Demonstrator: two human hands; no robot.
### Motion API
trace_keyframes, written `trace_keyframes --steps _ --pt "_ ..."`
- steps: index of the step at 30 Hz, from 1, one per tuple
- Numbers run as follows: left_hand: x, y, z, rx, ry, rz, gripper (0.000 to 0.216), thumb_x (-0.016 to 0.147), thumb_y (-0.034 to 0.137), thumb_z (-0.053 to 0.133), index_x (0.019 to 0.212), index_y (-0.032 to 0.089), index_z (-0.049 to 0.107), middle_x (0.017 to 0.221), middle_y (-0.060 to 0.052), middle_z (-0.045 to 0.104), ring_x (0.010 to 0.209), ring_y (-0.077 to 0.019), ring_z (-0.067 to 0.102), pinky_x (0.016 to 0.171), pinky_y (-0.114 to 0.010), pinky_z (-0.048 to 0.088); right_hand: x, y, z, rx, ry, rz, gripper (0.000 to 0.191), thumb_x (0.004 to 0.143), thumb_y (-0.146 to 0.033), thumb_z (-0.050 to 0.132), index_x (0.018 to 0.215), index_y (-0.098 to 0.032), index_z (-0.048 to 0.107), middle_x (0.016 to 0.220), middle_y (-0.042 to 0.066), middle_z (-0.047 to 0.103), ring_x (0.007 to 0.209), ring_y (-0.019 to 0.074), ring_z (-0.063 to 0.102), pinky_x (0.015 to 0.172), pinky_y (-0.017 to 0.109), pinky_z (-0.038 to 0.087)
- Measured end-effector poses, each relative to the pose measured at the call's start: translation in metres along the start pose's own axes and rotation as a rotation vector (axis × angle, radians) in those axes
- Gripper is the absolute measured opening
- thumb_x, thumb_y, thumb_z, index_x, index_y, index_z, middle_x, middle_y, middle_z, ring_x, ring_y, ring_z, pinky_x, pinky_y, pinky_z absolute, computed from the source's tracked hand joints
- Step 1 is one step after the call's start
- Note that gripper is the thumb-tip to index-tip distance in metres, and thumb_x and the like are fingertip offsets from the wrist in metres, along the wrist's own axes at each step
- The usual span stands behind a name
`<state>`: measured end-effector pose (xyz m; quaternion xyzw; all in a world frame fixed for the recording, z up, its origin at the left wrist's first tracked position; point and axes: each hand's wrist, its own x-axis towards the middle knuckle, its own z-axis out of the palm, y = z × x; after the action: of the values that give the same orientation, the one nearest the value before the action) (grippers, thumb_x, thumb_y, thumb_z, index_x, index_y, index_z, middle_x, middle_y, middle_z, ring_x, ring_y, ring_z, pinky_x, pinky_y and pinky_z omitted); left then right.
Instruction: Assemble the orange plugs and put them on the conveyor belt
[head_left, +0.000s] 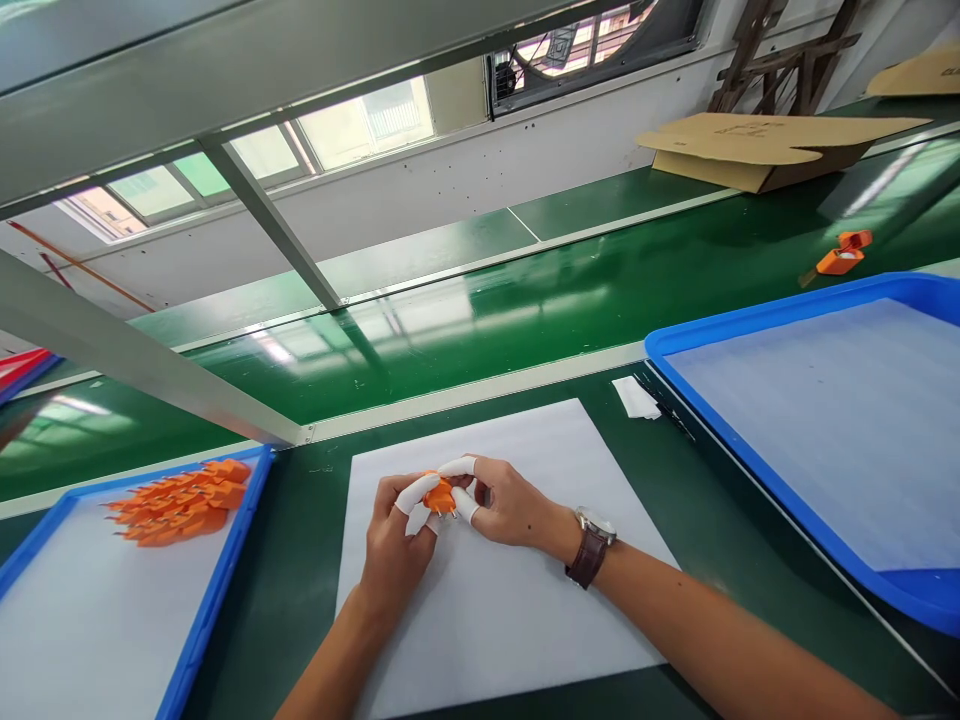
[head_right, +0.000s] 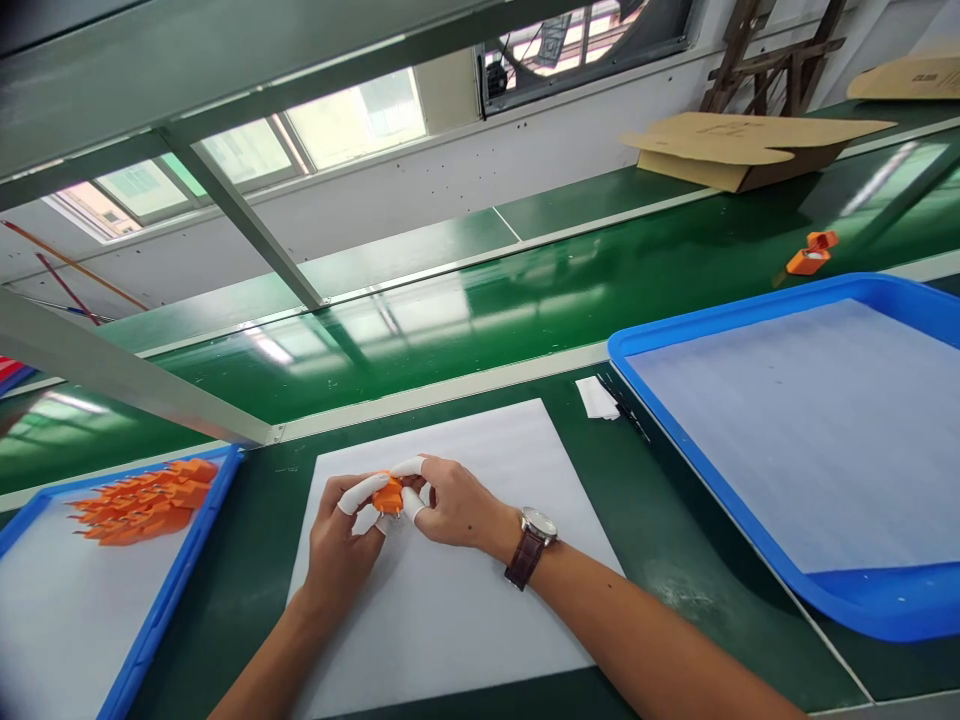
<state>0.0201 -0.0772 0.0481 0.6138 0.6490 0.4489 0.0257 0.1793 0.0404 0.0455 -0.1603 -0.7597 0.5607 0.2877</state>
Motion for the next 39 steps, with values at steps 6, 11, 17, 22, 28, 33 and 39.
trace_keyframes --steps 6,11,17,22,28,33,39 --pt "0.0 0.002 0.0 -0.101 -0.048 -0.095 0.047 0.082 0.013 0.07 0.124 0.032 0.064 0.109 -0.005 0.058 0.099 -0.0224 0.065 0.082 -0.039 0.062 0.001 0.002 -0.001 -0.013 -0.002 -0.022 0.048 0.081 -0.006 0.054 0.123 -0.025 0.066 0.092 0.001 0.066 0.064 0.0107 0.053 0.057 0.023 0.045" --pt "0.001 0.0 -0.002 -0.028 -0.021 0.005 0.05 0.081 0.009 0.068 0.124 0.034 0.065 0.109 -0.005 0.061 0.1 -0.0236 0.066 0.083 -0.04 0.06 0.0 0.002 -0.001 -0.057 -0.017 -0.066 0.047 0.081 -0.009 0.057 0.124 -0.024 0.065 0.092 0.002 0.066 0.067 0.012 0.054 0.06 0.024 0.047" --pt "0.005 0.003 -0.002 -0.296 -0.056 -0.339 0.041 0.079 0.021 0.075 0.119 0.028 0.067 0.109 -0.006 0.066 0.098 -0.0237 0.068 0.088 -0.041 0.059 0.002 0.005 0.001 -0.079 0.066 0.019 0.037 0.088 -0.011 0.05 0.118 -0.023 0.068 0.087 0.003 0.069 0.064 0.0126 0.056 0.057 0.025 0.046" --pt "0.018 0.003 -0.005 -0.791 -0.063 -0.817 0.045 0.082 0.035 0.075 0.121 0.016 0.063 0.111 -0.012 0.07 0.1 -0.027 0.071 0.086 -0.04 0.06 0.004 0.006 0.0 0.031 0.122 0.11 0.034 0.093 -0.015 0.047 0.121 -0.019 0.066 0.083 0.003 0.071 0.069 0.0142 0.065 0.06 0.025 0.05" --pt "0.021 -0.002 -0.005 -0.864 -0.032 -0.824 0.04 0.082 0.037 0.076 0.112 0.013 0.067 0.11 -0.013 0.071 0.097 -0.0266 0.072 0.081 -0.035 0.06 0.003 0.006 0.001 -0.03 0.111 0.05 0.03 0.094 -0.018 0.051 0.119 -0.021 0.068 0.083 0.001 0.068 0.063 0.0121 0.058 0.06 0.027 0.049" --pt "0.01 -0.001 -0.002 -0.46 -0.013 -0.64 0.046 0.079 0.031 0.077 0.122 0.022 0.062 0.12 -0.01 0.068 0.099 -0.0237 0.069 0.085 -0.037 0.058 0.003 0.006 0.003 -0.043 0.172 -0.098 0.034 0.091 -0.033 0.063 0.123 -0.024 0.061 0.098 0.004 0.063 0.071 0.0134 0.057 0.059 0.026 0.049" --pt "0.001 -0.004 -0.001 0.032 -0.13 -0.178 0.045 0.082 0.017 0.068 0.125 0.027 0.059 0.111 -0.005 0.064 0.079 -0.0151 0.061 0.076 -0.033 0.056 -0.001 0.008 0.006 -0.237 0.116 -0.24 0.034 0.089 -0.023 0.064 0.123 -0.024 0.06 0.102 0.005 0.06 0.072 0.0144 0.053 0.067 0.031 0.051"
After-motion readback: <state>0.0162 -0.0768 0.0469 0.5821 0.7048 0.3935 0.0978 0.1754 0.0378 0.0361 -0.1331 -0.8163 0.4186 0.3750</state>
